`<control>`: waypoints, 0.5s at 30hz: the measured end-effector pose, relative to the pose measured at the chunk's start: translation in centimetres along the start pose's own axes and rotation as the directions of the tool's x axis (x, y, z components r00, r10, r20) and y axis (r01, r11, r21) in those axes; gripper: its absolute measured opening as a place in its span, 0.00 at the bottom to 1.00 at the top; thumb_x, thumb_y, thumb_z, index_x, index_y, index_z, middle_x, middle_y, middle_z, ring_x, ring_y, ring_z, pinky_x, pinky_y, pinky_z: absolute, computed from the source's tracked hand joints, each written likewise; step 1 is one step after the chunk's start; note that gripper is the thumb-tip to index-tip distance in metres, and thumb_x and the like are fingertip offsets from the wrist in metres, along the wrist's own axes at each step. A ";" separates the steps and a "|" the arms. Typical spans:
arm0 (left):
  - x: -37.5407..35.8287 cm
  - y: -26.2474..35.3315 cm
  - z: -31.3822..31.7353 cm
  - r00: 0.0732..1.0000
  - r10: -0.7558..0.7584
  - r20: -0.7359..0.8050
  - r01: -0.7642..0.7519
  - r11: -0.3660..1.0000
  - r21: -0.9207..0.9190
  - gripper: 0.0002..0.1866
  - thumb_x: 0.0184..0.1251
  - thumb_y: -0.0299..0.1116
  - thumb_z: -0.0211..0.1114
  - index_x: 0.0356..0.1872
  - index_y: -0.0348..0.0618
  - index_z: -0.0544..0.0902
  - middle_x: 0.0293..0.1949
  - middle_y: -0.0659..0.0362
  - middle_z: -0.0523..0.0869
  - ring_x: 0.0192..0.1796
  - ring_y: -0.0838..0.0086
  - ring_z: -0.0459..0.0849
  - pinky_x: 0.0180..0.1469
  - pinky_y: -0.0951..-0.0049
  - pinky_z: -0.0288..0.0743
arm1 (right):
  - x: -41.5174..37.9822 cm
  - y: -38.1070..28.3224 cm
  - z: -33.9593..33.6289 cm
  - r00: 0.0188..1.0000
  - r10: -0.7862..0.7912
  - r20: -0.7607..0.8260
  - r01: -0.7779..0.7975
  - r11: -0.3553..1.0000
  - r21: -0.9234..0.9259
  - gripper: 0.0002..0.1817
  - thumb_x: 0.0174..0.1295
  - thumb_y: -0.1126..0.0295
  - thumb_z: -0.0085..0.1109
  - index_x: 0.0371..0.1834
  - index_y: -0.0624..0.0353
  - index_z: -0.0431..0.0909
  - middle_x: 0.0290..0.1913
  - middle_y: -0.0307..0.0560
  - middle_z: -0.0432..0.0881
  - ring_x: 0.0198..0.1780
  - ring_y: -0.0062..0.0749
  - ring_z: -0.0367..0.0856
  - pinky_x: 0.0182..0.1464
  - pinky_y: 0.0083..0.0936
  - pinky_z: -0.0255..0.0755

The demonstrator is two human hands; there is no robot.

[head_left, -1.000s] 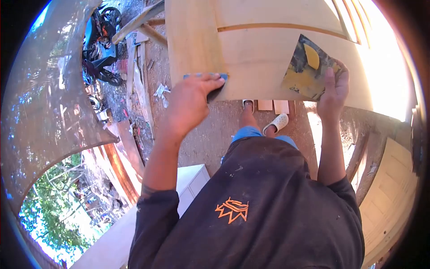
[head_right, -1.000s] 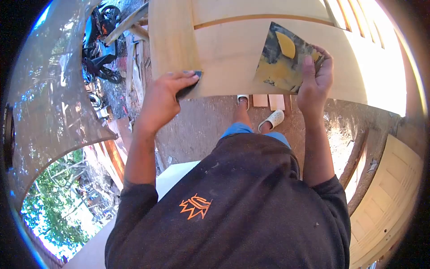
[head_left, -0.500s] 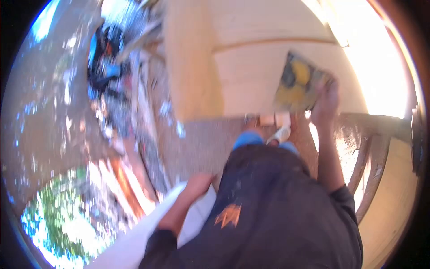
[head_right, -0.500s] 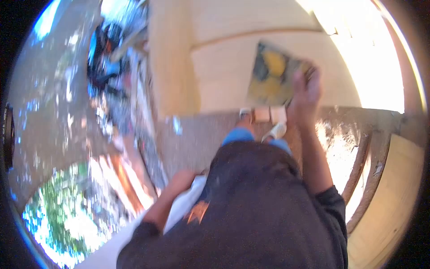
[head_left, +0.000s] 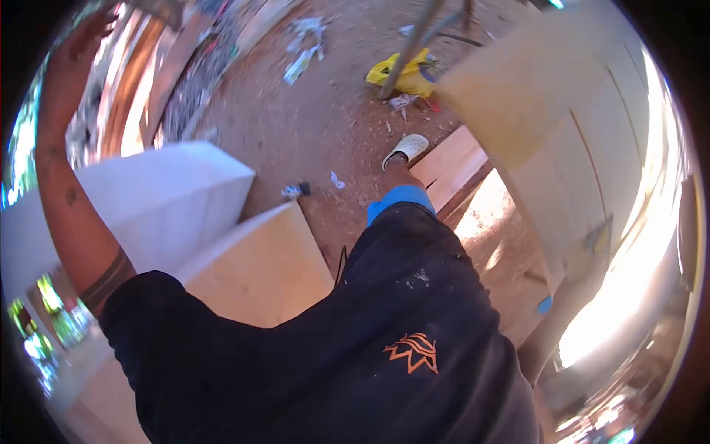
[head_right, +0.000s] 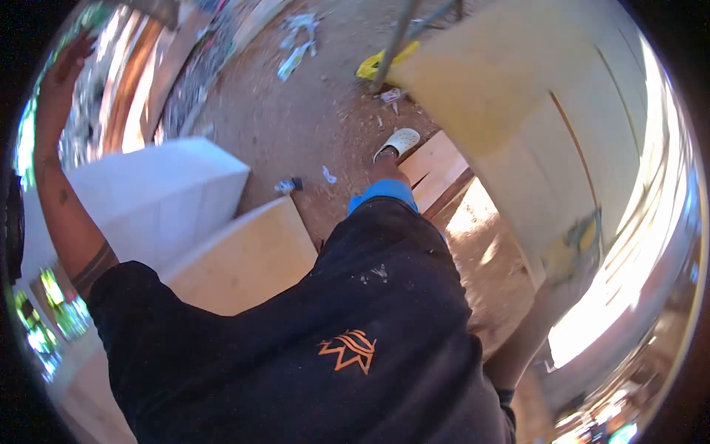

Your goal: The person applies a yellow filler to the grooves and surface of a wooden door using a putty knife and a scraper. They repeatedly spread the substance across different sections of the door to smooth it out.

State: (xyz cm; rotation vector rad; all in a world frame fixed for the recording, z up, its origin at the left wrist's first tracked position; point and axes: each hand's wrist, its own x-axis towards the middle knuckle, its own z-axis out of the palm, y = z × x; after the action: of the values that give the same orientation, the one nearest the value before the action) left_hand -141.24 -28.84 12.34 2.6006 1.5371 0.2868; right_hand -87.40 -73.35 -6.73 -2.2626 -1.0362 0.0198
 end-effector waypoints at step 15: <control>-48.2 7.5 32.9 0.475 -0.339 0.812 0.874 0.073 -0.481 0.22 0.56 0.23 0.56 0.54 0.43 0.77 0.37 0.59 0.84 0.35 0.76 0.81 0.37 0.75 0.74 | 1.2 1.5 2.5 0.934 0.274 0.230 -0.358 0.673 0.648 0.26 0.67 0.64 0.49 0.64 0.64 0.59 0.61 0.55 0.66 0.61 0.45 0.67 0.59 0.42 0.67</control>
State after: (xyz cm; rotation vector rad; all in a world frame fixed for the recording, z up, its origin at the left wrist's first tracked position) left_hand -150.41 -74.50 -23.60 0.8161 1.5042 0.1862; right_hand -86.18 -71.92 -9.25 -1.7189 -0.5282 0.5965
